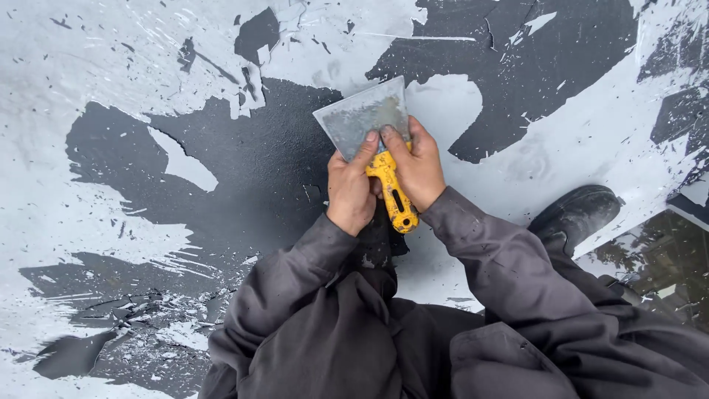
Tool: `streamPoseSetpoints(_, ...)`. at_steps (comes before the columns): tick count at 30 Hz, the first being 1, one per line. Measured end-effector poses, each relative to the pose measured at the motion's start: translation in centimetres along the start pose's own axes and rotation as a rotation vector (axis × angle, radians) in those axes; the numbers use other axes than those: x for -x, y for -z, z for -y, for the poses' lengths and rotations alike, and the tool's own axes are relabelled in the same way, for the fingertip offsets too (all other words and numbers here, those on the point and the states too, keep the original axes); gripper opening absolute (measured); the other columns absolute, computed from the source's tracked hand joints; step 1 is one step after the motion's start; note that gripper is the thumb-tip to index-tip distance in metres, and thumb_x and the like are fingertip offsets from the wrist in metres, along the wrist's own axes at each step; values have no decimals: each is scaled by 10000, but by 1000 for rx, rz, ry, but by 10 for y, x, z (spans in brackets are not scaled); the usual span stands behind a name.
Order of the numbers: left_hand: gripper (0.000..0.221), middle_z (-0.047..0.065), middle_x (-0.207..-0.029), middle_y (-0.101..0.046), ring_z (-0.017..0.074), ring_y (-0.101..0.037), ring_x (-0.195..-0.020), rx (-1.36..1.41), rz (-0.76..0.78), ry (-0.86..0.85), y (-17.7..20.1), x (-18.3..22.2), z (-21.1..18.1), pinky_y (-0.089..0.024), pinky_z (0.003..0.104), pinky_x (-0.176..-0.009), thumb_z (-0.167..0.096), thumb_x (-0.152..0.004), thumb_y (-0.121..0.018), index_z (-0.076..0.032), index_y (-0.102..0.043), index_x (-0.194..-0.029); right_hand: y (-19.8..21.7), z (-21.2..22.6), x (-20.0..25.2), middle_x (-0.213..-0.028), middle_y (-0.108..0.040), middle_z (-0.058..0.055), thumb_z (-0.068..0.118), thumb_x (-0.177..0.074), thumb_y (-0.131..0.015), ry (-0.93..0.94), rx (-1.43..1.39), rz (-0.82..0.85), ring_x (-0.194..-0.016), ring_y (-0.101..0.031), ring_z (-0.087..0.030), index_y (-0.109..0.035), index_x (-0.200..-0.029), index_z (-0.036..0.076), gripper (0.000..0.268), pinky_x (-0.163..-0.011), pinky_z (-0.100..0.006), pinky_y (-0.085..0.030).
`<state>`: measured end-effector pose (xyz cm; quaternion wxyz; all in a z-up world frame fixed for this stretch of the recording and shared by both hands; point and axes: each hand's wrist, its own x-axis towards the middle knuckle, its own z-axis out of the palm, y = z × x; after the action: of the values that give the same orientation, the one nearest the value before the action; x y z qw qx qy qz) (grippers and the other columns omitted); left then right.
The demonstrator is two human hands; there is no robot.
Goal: Scraping off old coating from a large metal surface using a hand scraper.
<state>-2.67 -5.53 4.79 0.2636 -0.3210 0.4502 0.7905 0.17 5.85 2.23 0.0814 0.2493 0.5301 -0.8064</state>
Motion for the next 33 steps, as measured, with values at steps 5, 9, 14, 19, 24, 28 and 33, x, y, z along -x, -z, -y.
streamPoseSetpoints(5, 162, -7, -802, -668, 59, -532, -500, -71, 118, 150, -35, -14, 45, -339, 259, -375, -221, -987, -706, -72, -656, -1027, 58, -3, 23, -1098, -661, -63, 142, -1091, -582, 0, -207, -225, -946, -644, -87, -529, -1265, -31, 251, -795, -269, -570)
streamPoseSetpoints(9, 206, 6, -696, -628, 62, -463, -391, -190, 113, 206, -44, -14, 43, -303, 262, -319, -259, -991, -691, -56, -665, -1009, 59, 6, 27, -972, -661, -68, 198, -1047, -559, -120, -194, -286, -770, -644, -123, -522, -1237, -13, 287, -628, -291, -554)
streamPoseSetpoints(14, 176, 1, -719, -651, 65, -480, -410, -210, 58, 177, -37, -23, 28, -300, 265, -324, -224, -982, -676, -57, -668, -1040, 43, -18, 16, -1047, -674, -67, 183, -1095, -541, -11, -104, -310, -879, -633, -69, -555, -1255, -45, 278, -746, -244, -551)
streamPoseSetpoints(19, 177, 28, -705, -623, 88, -462, -382, -275, -29, 123, -38, -32, 27, -297, 282, -300, -206, -1002, -684, -34, -642, -1010, 44, -9, -2, -974, -669, -77, 173, -1069, -538, -135, -90, -289, -795, -615, -104, -581, -1193, -55, 263, -679, -285, -536)
streamPoseSetpoints(24, 178, 19, -731, -649, 92, -467, -378, -202, -122, 129, -51, -39, 33, -302, 284, -296, -204, -963, -685, -67, -633, -1065, 55, 7, -14, -952, -664, -119, 165, -1096, -536, -220, -1, -238, -745, -626, -181, -576, -1219, -52, 253, -625, -343, -536)
streamPoseSetpoints(28, 250, 33, -697, -603, 96, -457, -376, -112, -107, 13, -68, -64, 22, -309, 287, -289, -241, -964, -706, -26, -599, -1036, 64, 16, -58, -1044, -712, -53, 145, -1098, -528, 48, 111, -90, -890, -653, -70, -612, -1220, -40, 237, -761, -259, -571)
streamPoseSetpoints(33, 291, 65, -695, -584, 128, -506, -406, -89, -52, -60, -98, -93, -39, -346, 301, -313, -265, -968, -721, -39, -539, -999, 36, 89, -106, -932, -680, -60, 175, -1077, -569, 60, 126, -43, -740, -659, -96, -595, -1184, -25, 229, -625, -285, -570)
